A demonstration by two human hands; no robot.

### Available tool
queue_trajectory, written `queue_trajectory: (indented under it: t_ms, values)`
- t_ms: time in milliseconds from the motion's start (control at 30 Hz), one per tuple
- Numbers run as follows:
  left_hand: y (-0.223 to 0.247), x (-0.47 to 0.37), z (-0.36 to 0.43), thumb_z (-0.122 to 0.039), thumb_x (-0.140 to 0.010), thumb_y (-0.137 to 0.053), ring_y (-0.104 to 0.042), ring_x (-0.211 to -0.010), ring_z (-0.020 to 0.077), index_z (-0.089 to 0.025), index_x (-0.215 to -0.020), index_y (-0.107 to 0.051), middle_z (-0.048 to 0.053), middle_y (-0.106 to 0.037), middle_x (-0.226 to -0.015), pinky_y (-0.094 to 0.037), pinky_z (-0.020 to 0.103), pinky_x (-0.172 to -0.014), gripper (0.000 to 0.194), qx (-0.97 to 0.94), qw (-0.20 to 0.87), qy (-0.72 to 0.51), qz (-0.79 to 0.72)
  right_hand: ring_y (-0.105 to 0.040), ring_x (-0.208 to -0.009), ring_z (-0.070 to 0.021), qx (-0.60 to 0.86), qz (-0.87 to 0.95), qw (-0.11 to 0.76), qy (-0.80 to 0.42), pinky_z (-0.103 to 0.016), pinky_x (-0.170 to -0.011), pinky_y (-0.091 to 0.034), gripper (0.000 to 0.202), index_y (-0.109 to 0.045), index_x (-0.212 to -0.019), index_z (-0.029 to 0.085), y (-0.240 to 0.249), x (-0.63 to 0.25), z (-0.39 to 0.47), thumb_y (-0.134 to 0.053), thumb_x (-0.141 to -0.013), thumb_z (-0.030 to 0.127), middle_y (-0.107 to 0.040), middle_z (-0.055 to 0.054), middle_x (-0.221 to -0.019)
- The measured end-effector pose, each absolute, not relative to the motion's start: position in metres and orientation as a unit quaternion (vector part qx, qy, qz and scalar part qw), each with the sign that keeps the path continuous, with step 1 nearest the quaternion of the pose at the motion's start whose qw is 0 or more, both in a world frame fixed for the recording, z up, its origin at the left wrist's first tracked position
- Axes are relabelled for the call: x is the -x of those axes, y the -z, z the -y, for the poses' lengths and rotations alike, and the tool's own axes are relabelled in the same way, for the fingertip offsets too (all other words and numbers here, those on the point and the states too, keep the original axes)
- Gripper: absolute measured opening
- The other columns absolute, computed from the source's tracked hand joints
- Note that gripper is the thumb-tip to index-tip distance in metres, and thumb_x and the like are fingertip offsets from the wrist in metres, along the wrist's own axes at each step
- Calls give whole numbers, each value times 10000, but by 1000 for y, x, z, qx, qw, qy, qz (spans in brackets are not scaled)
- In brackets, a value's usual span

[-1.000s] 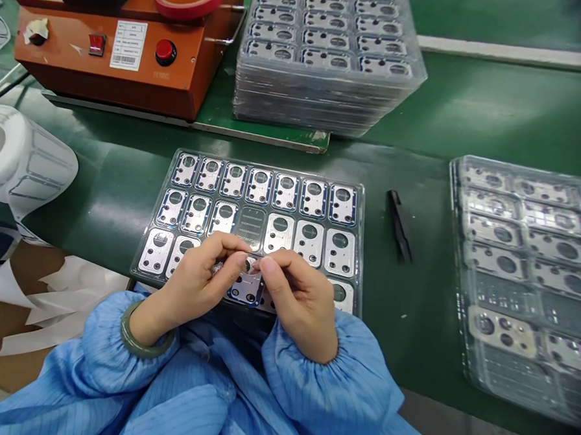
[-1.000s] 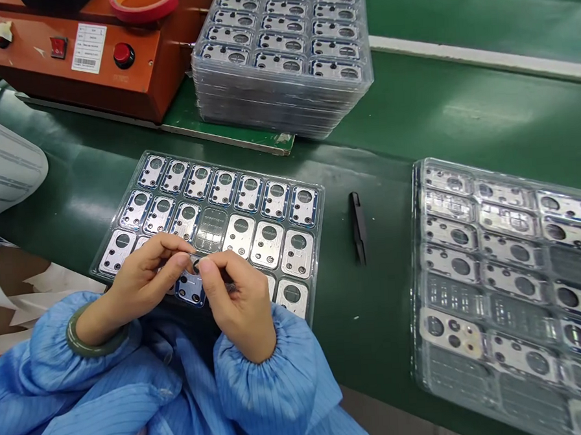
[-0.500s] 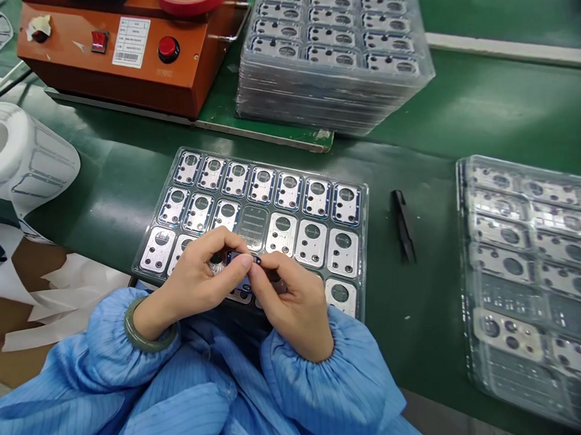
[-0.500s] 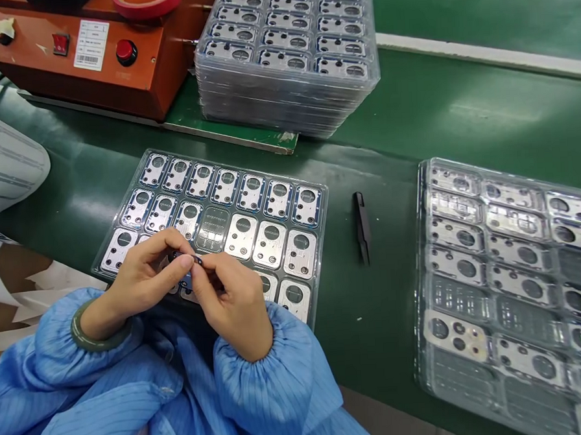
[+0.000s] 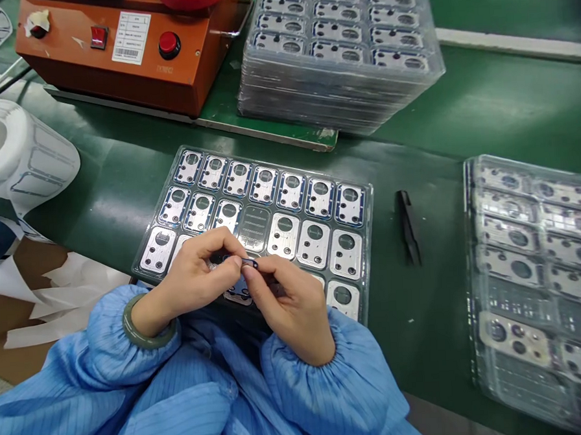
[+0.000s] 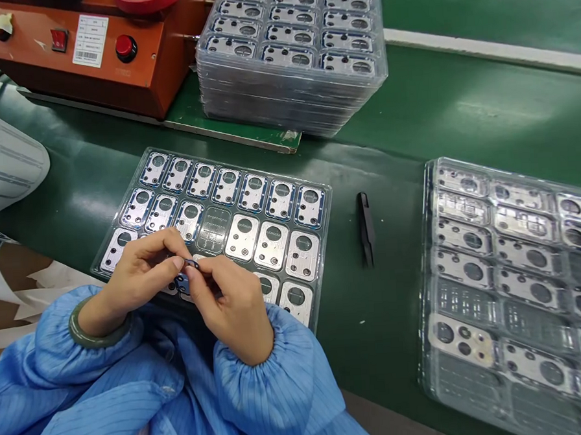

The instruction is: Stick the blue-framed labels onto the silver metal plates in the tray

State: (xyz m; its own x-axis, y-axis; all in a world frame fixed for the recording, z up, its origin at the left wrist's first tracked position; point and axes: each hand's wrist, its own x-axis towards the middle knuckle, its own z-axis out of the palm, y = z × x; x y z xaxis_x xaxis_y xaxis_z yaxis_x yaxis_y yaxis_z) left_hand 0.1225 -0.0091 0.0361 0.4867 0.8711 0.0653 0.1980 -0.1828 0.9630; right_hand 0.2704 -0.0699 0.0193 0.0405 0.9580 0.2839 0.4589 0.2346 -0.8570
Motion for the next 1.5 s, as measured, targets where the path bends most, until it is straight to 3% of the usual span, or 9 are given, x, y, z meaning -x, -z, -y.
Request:
queue_trajectory:
  t_ms: [267, 433, 533, 633, 733, 900, 1000, 1500]
  values:
    - [-34, -118, 10, -135, -817, -502, -562, -684, 124, -171, -822, -627, 17, -631, -734, -462, 258, -646, 130, -672, 554, -326, -368, -541, -521, -83, 564, 616, 466, -292, -199, -464, -423, 130, -602, -765, 188, -26, -271, 70, -546, -880, 212, -609, 21, -643]
    - [-31, -120, 12, -257, -884, -548, -585, -743, 116, -183, -927, -629, 28, -626, -804, -490, 241, -679, 118, -600, 628, -338, -361, -548, -533, -80, 560, 606, 488, -286, -197, -502, -441, 123, -592, -775, 193, -26, -273, 70, -549, -888, 214, -615, 29, -652]
    - [-28, -125, 14, -341, -905, -525, -570, -661, 96, -219, -938, -572, -10, -560, -736, -503, 231, -622, 134, -486, 719, -376, -325, -561, -540, -81, 537, 604, 506, -302, -203, -514, -443, 190, -604, -785, 191, -24, -274, 71, -487, -928, 234, -621, 22, -661]
    - [-31, -129, 15, -379, -906, -511, -450, -485, 63, -238, -936, -528, -40, -453, -664, -461, 200, -465, 146, -380, 783, -397, -292, -567, -538, -95, 545, 598, 502, -306, -221, -515, -446, 240, -615, -785, 188, -24, -275, 72, -452, -947, 259, -618, 13, -646]
    - [-36, -131, 15, -345, -895, -525, -265, -393, 37, -227, -939, -554, -53, -357, -611, -327, 151, -338, 129, -312, 825, -384, -273, -568, -535, -104, 563, 600, 485, -298, -233, -515, -445, 243, -616, -776, 185, -23, -276, 73, -462, -945, 267, -614, 7, -628]
    - [-41, -131, 16, -284, -844, -580, -159, -376, 37, -203, -898, -604, -70, -262, -533, -248, 122, -308, 100, -165, 900, -348, -204, -546, -512, -88, 569, 612, 472, -279, -219, -495, -423, 223, -615, -763, 189, -22, -276, 72, -481, -934, 240, -601, 21, -615]
    - [-41, -132, 17, -214, -846, -553, -154, -375, 36, -179, -872, -611, -71, -279, -520, -278, 109, -320, 74, -129, 912, -341, -190, -534, -504, -75, 571, 615, 468, -277, -202, -493, -414, 212, -613, -767, 193, -21, -277, 72, -485, -932, 228, -584, 35, -604]
    - [-33, -136, 20, -202, -918, -438, -287, -396, 32, -150, -884, -609, -47, -380, -553, -373, 119, -389, 181, -159, 907, -367, -135, -521, -499, -55, 569, 629, 460, -262, -167, -485, -398, 217, -605, -738, 187, -23, -276, 69, -495, -924, 211, -572, 49, -584]
